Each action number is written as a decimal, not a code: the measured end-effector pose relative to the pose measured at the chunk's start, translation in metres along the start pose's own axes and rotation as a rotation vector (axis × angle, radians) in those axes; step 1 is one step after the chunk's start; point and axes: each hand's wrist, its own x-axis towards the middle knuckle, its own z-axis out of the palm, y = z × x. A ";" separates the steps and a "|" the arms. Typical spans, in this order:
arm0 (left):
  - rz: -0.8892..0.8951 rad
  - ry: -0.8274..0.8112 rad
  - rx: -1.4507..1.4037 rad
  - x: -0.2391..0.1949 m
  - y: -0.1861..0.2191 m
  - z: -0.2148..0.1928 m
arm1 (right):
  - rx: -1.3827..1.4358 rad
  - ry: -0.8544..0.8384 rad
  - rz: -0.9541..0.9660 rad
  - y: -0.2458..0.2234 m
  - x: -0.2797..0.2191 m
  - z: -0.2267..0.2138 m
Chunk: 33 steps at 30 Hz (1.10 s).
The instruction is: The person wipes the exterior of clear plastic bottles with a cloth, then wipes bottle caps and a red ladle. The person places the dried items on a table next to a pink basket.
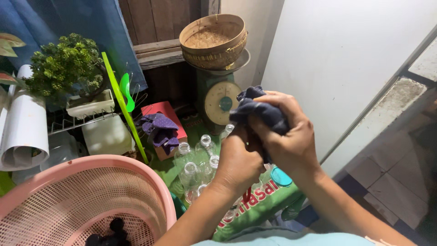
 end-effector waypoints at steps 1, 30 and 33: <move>0.059 0.014 0.017 -0.001 -0.002 0.000 | 0.143 -0.012 0.124 0.005 0.004 -0.001; -0.130 0.025 -0.396 -0.006 0.008 -0.001 | 0.590 0.084 0.645 0.020 0.005 -0.001; -0.192 0.034 -0.358 0.000 0.006 -0.006 | 0.291 0.018 0.294 0.003 -0.016 0.003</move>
